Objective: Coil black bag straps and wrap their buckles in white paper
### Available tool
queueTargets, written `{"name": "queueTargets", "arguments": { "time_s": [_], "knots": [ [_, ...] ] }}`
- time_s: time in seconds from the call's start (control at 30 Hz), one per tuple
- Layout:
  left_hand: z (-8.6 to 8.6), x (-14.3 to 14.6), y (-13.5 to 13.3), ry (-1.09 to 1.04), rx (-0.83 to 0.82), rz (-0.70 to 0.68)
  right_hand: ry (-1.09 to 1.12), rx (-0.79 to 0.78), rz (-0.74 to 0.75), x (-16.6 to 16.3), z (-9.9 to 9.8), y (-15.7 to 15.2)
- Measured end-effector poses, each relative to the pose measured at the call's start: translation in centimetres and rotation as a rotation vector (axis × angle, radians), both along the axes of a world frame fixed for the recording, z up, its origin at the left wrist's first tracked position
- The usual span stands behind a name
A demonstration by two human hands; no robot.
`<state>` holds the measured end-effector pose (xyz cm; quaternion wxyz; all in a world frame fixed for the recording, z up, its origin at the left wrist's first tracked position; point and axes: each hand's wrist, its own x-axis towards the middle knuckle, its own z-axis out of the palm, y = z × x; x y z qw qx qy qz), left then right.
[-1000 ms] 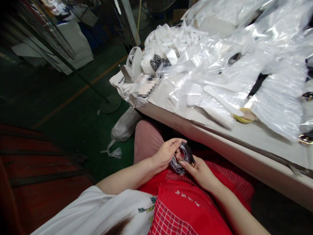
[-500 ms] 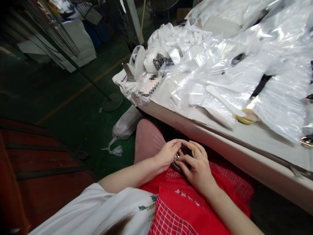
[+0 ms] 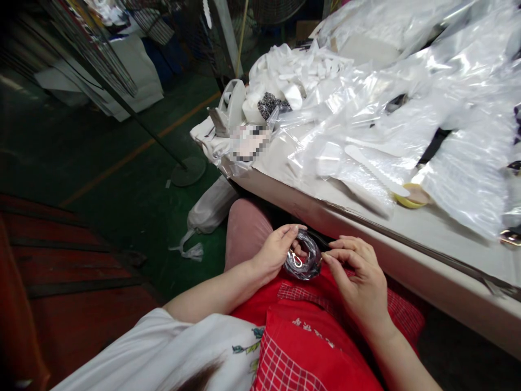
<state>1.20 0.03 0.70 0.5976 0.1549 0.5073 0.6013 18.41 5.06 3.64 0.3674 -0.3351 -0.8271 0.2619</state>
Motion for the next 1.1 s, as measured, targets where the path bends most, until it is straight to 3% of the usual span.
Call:
{"name": "queueTargets", "arguments": {
  "time_s": [0.3,0.47,0.67,0.9,1.1],
  "knots": [
    [4.2,-0.6,-2.0,0.231,0.234,-0.099,-0.174,0.311,0.157,-1.5,2.8,-2.7],
    [6.0,-0.8,-3.0,0.339,0.243,-0.162,-0.188,0.312,0.154,-1.5,3.0,-3.2],
    [6.5,-0.7,-3.3,0.379,0.272,-0.165,-0.131,0.287,0.114,-1.2,3.2,-3.7],
    [5.8,-0.4,-3.0,0.277,0.281,-0.132,-0.063,0.080,0.127,-1.0,3.1,-3.6],
    [5.2,-0.4,-2.4,0.163,0.222,-0.047,0.069,-0.257,0.085,0.0,3.9,-3.1]
  ]
}}
